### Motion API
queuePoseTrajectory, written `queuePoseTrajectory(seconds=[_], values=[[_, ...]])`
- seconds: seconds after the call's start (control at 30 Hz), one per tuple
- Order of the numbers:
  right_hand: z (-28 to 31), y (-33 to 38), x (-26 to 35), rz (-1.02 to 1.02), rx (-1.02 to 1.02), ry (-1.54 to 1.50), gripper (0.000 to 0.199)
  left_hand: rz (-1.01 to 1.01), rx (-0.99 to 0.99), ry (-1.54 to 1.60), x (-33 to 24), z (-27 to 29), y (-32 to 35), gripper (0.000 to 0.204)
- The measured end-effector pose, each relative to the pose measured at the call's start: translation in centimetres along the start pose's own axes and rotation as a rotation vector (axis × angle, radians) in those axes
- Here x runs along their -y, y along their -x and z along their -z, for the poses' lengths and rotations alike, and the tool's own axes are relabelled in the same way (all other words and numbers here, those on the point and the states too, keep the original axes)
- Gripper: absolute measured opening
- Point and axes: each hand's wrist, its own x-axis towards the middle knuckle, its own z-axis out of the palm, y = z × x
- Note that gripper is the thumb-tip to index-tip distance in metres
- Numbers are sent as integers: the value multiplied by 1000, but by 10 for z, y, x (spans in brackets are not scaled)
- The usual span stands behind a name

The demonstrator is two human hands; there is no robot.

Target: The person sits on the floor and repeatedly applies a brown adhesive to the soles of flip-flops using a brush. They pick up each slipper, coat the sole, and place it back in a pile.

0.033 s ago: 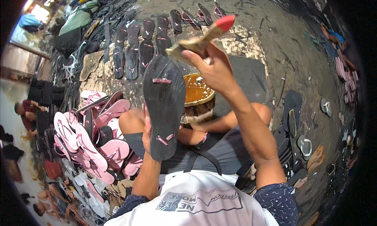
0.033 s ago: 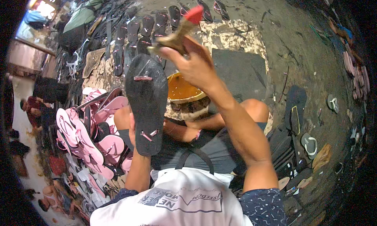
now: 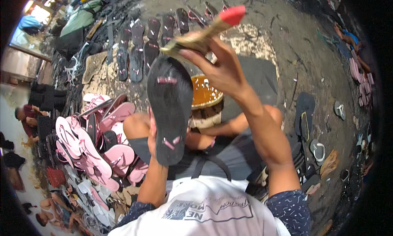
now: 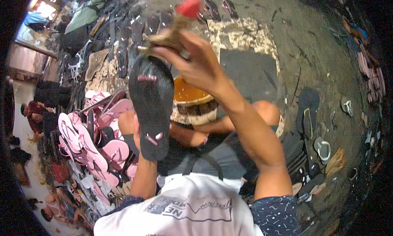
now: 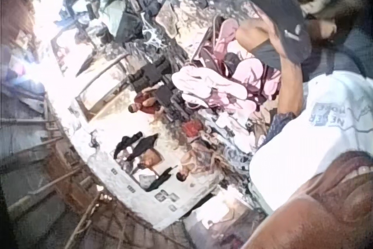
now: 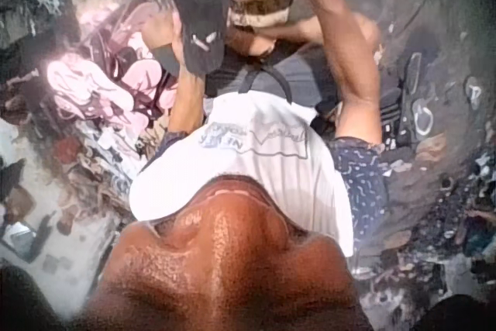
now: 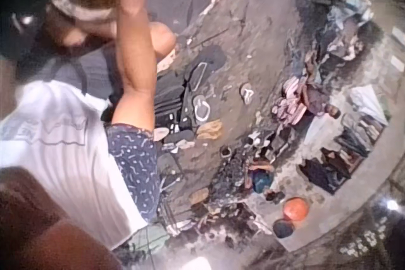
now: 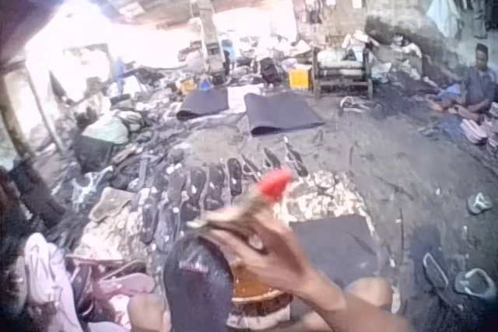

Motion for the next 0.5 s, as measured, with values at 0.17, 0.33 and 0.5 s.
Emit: queuePoseTrajectory(seconds=[0.17,0.33,0.5], values=[[-15,-10,-22,310,73,295,25,13,235,0,-13,26,-50,58],[-49,91,20,-78,83,-99,27,-217,7,-48,-6,-28,-87,50],[-50,121,40,15,179,39,34,-131,146,-110,-21,-21,-114,69]])
